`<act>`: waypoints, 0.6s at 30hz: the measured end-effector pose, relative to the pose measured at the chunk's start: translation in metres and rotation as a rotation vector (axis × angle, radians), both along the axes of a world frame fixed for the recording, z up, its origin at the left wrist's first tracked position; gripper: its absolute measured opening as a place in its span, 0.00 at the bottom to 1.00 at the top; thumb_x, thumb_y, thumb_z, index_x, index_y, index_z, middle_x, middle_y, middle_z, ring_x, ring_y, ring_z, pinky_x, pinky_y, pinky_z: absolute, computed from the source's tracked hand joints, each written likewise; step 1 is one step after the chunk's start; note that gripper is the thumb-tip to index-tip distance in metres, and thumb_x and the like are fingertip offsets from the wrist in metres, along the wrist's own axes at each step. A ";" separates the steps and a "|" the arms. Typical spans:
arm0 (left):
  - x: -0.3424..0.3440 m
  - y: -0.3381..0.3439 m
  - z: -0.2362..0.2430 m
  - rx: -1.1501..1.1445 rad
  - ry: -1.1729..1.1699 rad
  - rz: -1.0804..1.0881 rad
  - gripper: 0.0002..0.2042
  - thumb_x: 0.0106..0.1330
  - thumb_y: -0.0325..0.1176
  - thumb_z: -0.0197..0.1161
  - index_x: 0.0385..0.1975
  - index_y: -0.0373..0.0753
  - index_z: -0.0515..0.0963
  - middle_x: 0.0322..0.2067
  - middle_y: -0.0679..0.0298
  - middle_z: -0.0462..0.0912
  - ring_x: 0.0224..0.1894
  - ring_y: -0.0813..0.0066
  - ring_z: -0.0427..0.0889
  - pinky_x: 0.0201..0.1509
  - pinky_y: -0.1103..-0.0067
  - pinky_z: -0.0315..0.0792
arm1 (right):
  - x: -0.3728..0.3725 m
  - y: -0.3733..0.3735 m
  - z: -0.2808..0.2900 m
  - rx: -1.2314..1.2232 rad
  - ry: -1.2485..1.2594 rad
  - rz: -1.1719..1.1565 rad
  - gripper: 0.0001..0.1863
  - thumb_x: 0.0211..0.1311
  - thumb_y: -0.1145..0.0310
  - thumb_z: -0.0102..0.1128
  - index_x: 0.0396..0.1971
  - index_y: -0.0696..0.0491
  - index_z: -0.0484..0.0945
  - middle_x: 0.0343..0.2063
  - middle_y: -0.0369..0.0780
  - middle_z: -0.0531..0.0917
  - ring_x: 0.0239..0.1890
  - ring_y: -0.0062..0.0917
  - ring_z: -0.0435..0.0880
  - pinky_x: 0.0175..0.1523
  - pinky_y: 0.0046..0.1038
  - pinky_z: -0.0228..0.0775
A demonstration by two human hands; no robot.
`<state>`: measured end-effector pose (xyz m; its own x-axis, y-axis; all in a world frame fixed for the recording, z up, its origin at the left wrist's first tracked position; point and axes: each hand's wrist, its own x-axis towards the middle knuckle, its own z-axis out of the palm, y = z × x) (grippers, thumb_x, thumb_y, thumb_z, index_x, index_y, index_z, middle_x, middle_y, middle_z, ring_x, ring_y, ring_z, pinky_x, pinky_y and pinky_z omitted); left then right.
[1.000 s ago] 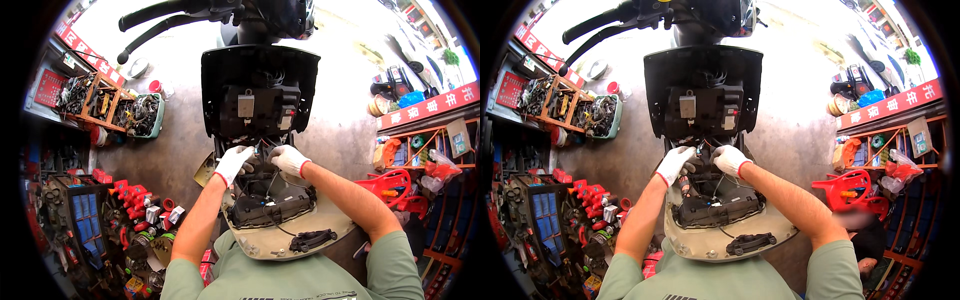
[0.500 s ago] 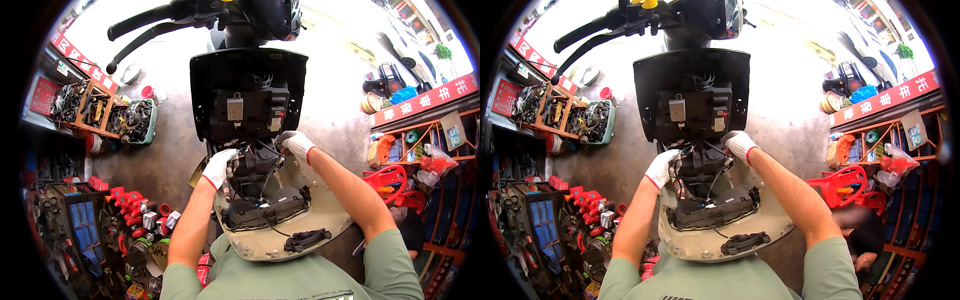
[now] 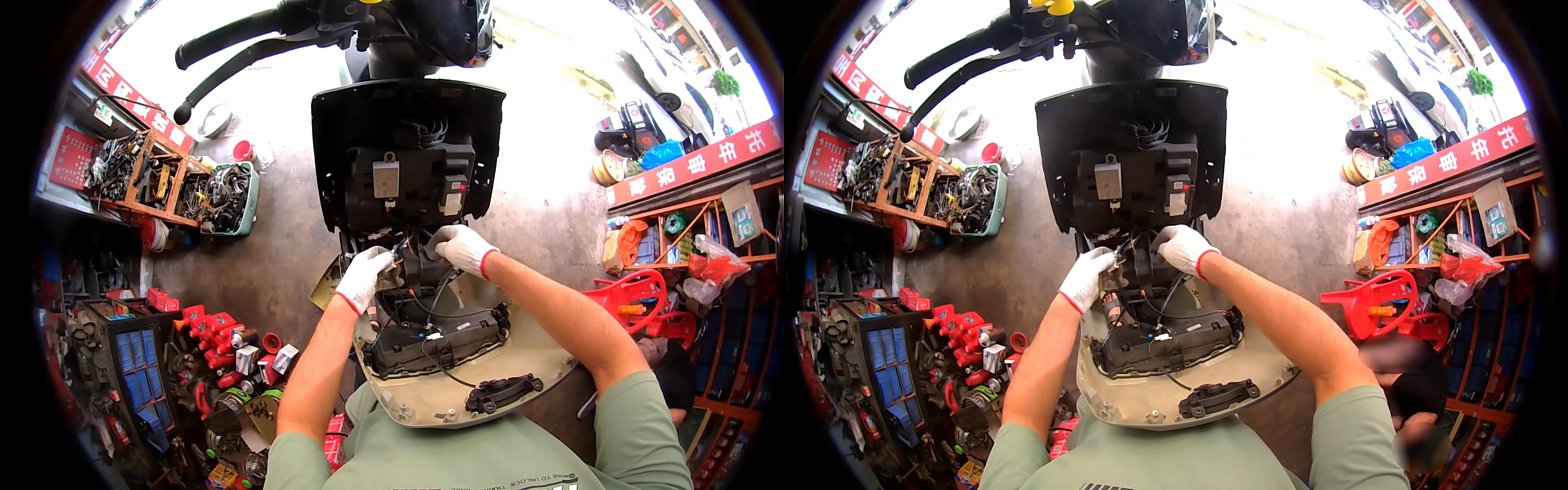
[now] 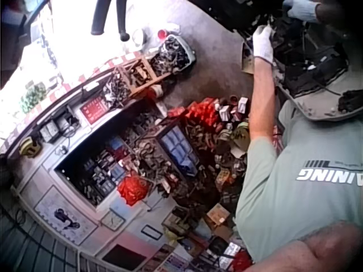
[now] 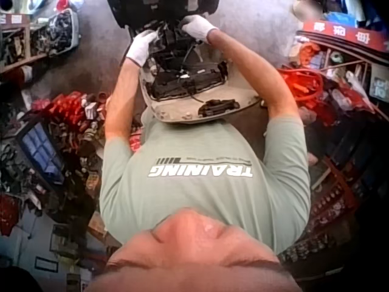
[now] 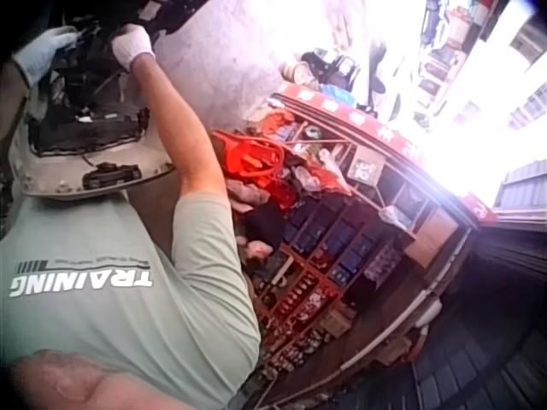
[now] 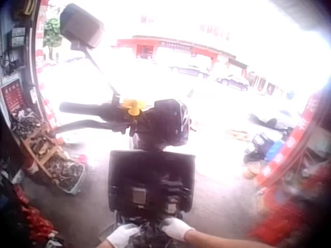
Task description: The person removes the plastic front panel and internal electronic components of a scooter using a screwdriver and by hand, disconnecting wires and setting parts aside in a plastic tray.
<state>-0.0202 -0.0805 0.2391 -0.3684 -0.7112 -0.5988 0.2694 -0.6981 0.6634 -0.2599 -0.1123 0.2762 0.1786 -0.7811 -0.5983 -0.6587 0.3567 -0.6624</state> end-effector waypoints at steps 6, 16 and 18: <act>-0.005 0.010 0.001 -0.084 -0.160 -0.010 0.08 0.69 0.34 0.56 0.39 0.35 0.74 0.30 0.66 0.75 0.27 0.76 0.75 0.36 0.76 0.79 | 0.043 -0.004 0.007 0.206 -0.195 -0.286 0.17 0.65 0.61 0.56 0.43 0.61 0.82 0.32 0.43 0.85 0.30 0.32 0.84 0.41 0.34 0.77; -0.015 0.015 0.003 -0.142 -0.307 -0.049 0.09 0.69 0.34 0.56 0.37 0.34 0.75 0.30 0.65 0.77 0.27 0.79 0.74 0.31 0.79 0.74 | 0.076 0.002 -0.034 0.169 -0.121 -0.355 0.19 0.67 0.59 0.52 0.35 0.62 0.80 0.22 0.44 0.81 0.24 0.31 0.80 0.33 0.35 0.71; -0.014 0.014 0.002 -0.163 -0.327 -0.056 0.09 0.69 0.34 0.56 0.37 0.34 0.75 0.29 0.65 0.77 0.26 0.80 0.73 0.31 0.80 0.73 | 0.081 0.003 -0.018 0.180 -0.043 -0.322 0.19 0.68 0.59 0.53 0.38 0.63 0.80 0.27 0.44 0.83 0.29 0.29 0.81 0.38 0.32 0.71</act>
<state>-0.0344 -0.0661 0.2408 -0.2170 -0.7913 -0.5717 -0.0107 -0.5836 0.8119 -0.1785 -0.1092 0.2582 -0.0317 -0.6840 -0.7288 -0.4667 0.6549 -0.5944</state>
